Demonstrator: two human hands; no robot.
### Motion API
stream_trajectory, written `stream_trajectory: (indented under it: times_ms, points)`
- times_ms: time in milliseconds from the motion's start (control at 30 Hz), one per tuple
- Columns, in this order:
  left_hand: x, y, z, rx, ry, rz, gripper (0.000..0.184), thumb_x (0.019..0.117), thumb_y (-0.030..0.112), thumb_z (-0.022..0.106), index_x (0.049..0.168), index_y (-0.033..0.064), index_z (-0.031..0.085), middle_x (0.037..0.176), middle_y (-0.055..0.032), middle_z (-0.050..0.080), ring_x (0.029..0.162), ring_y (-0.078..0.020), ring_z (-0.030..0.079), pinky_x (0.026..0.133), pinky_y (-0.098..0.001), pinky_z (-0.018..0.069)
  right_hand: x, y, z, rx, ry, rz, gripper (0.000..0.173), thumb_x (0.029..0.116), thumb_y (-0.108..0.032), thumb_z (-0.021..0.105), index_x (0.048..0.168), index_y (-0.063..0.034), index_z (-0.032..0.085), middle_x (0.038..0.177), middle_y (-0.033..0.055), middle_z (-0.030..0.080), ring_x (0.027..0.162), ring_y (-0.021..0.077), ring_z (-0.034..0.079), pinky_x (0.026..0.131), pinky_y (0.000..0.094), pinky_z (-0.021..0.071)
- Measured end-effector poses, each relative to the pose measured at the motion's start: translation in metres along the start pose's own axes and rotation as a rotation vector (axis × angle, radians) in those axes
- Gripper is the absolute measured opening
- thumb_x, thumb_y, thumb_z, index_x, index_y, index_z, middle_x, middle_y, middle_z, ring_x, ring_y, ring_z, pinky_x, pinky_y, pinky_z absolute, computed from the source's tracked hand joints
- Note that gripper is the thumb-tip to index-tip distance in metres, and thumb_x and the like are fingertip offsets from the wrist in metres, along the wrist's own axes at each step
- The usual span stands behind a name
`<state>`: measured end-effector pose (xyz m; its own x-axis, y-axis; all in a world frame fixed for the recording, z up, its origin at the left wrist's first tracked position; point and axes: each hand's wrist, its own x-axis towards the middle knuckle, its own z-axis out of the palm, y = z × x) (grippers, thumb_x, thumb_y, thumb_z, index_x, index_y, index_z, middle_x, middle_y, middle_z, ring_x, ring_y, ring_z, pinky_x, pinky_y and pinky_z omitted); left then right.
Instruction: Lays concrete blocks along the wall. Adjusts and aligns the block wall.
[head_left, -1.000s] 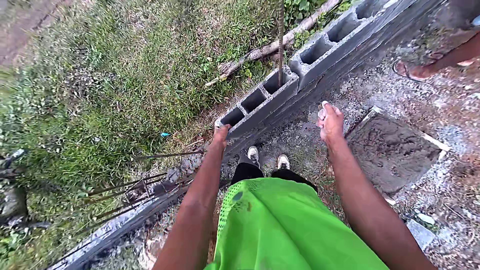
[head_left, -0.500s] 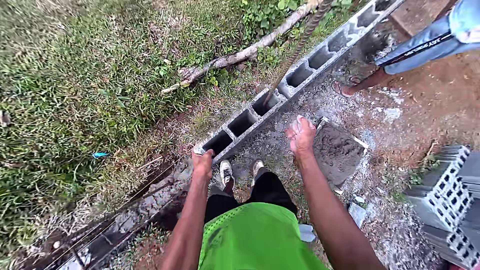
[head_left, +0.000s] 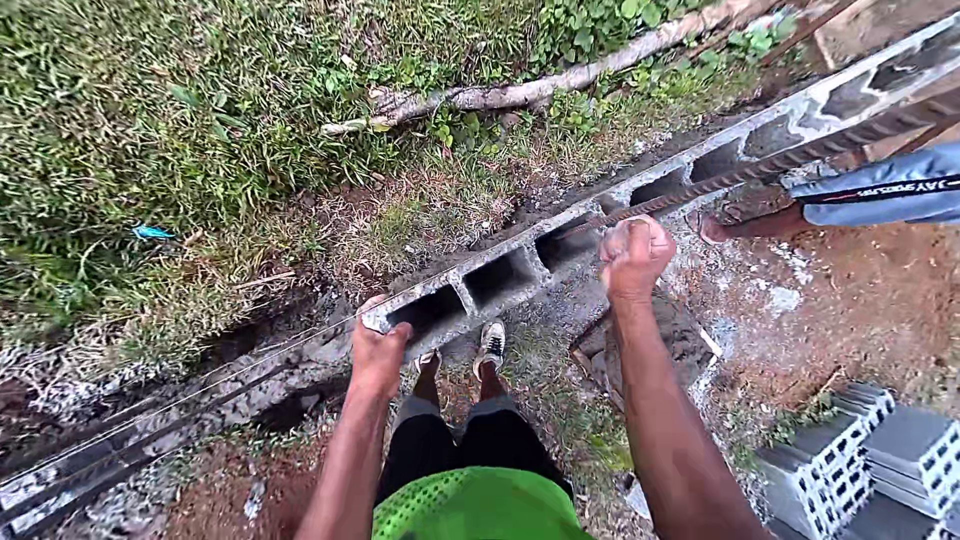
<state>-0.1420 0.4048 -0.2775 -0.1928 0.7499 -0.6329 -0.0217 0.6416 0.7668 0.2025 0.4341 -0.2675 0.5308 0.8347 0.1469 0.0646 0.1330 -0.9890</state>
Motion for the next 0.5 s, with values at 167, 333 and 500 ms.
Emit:
stream_trajectory:
  times_ms: [167, 333, 500]
  points:
    - [0.0, -0.003, -0.002, -0.015, -0.016, 0.024, 0.072, 0.0802, -0.01, 0.064, 0.146, 0.0042, 0.039, 0.127, -0.0132, 0.063, 0.107, -0.0161, 0.068, 0.087, -0.035, 0.0608, 0.032, -0.04, -0.005, 0.221, 0.077, 0.06, 0.043, 0.1091, -0.024, 0.039, 0.068, -0.0235, 0.049, 0.049, -0.0122, 0.037, 0.04, 0.0019, 0.035, 0.042, 0.02, 0.0355]
    - [0.001, -0.003, -0.002, -0.02, -0.021, 0.033, 0.073, 0.0782, -0.01, 0.063, 0.146, 0.005, 0.039, 0.126, -0.0115, 0.064, 0.106, -0.0143, 0.068, 0.086, -0.0333, 0.0613, 0.098, -0.097, 0.012, 0.503, -0.098, -0.047, 0.054, 0.11, -0.02, 0.021, 0.059, -0.0202, 0.04, 0.045, -0.0076, 0.035, 0.039, 0.0039, 0.035, 0.041, 0.0195, 0.0319]
    - [0.001, 0.001, -0.001, -0.002, -0.019, 0.017, 0.074, 0.0784, -0.011, 0.063, 0.146, 0.0059, 0.04, 0.127, -0.0107, 0.064, 0.106, -0.0137, 0.069, 0.086, -0.0328, 0.0618, 0.12, -0.077, 0.04, 0.447, -0.181, -0.09, 0.052, 0.1097, -0.019, 0.022, 0.06, -0.02, 0.037, 0.043, -0.0075, 0.032, 0.036, 0.0041, 0.032, 0.038, 0.02, 0.0304]
